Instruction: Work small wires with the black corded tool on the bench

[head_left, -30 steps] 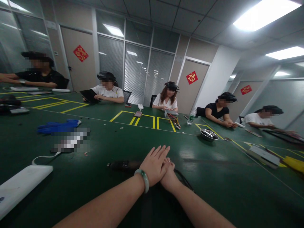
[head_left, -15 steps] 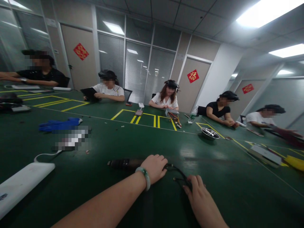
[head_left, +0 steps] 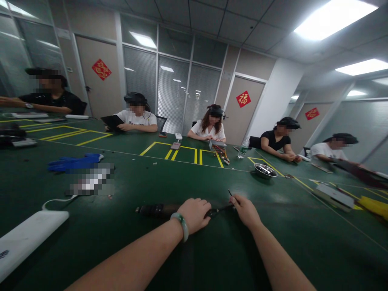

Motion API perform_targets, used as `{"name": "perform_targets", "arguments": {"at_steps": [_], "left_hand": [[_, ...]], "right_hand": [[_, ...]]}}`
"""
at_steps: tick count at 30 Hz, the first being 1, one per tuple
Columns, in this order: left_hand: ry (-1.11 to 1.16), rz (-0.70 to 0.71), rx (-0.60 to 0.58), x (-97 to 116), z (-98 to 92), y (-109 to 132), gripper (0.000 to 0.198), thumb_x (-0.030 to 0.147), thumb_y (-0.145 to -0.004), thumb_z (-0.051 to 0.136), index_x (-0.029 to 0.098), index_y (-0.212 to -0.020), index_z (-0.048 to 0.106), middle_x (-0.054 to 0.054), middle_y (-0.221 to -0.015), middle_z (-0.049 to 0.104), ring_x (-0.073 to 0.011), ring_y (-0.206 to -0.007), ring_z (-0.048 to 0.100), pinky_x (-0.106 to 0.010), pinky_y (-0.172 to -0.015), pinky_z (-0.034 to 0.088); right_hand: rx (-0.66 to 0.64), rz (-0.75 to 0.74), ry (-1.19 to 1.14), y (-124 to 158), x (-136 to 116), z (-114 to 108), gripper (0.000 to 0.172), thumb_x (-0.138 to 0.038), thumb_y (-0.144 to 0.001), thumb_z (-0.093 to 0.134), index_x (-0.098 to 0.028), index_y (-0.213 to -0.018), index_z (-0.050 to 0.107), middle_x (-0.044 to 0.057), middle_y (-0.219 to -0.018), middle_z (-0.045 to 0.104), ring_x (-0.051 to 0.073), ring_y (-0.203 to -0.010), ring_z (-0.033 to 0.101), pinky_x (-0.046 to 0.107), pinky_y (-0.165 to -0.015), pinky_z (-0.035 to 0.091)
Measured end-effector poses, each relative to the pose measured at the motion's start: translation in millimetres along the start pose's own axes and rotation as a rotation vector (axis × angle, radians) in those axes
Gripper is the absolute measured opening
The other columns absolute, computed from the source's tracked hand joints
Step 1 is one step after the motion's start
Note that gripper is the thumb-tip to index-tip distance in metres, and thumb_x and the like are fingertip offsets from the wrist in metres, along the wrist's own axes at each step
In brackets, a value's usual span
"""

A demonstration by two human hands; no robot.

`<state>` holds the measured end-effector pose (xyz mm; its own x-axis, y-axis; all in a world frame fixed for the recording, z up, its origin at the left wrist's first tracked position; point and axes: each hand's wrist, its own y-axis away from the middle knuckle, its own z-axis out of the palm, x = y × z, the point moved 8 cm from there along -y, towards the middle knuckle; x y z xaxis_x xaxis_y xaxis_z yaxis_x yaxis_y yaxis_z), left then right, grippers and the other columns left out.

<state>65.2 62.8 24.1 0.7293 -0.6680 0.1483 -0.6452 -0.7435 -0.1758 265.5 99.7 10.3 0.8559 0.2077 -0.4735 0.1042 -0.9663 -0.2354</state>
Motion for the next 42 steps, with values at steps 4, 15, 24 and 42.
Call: {"name": "perform_targets", "arguments": {"at_steps": [4,15,24,42], "left_hand": [[-0.017,-0.009,0.008,-0.3,0.4,-2.1,0.029,0.044,-0.087,0.05,0.022,-0.104,0.059,-0.006,-0.1,0.063,-0.0229,-0.09,0.059,-0.035,-0.074,0.046],[0.007,-0.004,0.047,-3.5,0.9,-3.5,0.024,0.042,-0.088,0.049,0.023,-0.098,0.058,-0.003,-0.091,0.062,-0.0209,-0.084,0.059,-0.032,-0.069,0.045],[-0.039,-0.026,0.048,3.0,8.6,-5.4,0.019,0.036,-0.089,0.048,0.022,-0.098,0.057,-0.003,-0.092,0.063,-0.0216,-0.086,0.059,-0.037,-0.077,0.043],[-0.037,0.001,0.095,11.6,6.8,-6.6,0.01,0.026,-0.087,0.052,0.021,-0.092,0.058,-0.002,-0.092,0.064,-0.0184,-0.083,0.059,-0.031,-0.073,0.045]], "right_hand": [[-0.049,-0.055,0.032,11.5,-9.0,0.9,0.038,-0.044,-0.094,0.036,-0.022,-0.097,0.066,0.005,-0.097,0.061,0.019,-0.092,0.055,0.031,-0.083,0.04],[-0.192,0.036,0.014,28.2,-34.9,-7.9,0.031,-0.037,-0.086,0.052,-0.027,-0.11,0.069,0.004,-0.1,0.068,0.019,-0.088,0.06,0.029,-0.079,0.042],[-0.085,0.134,-0.003,34.8,-52.8,4.1,0.02,-0.032,-0.081,0.06,-0.028,-0.098,0.067,-0.003,-0.079,0.069,0.015,-0.071,0.061,0.025,-0.061,0.039],[-0.137,0.0,0.224,31.0,-54.4,23.6,0.01,-0.027,-0.08,0.064,-0.027,-0.087,0.071,-0.001,-0.09,0.07,0.017,-0.083,0.062,0.028,-0.076,0.041]]}}
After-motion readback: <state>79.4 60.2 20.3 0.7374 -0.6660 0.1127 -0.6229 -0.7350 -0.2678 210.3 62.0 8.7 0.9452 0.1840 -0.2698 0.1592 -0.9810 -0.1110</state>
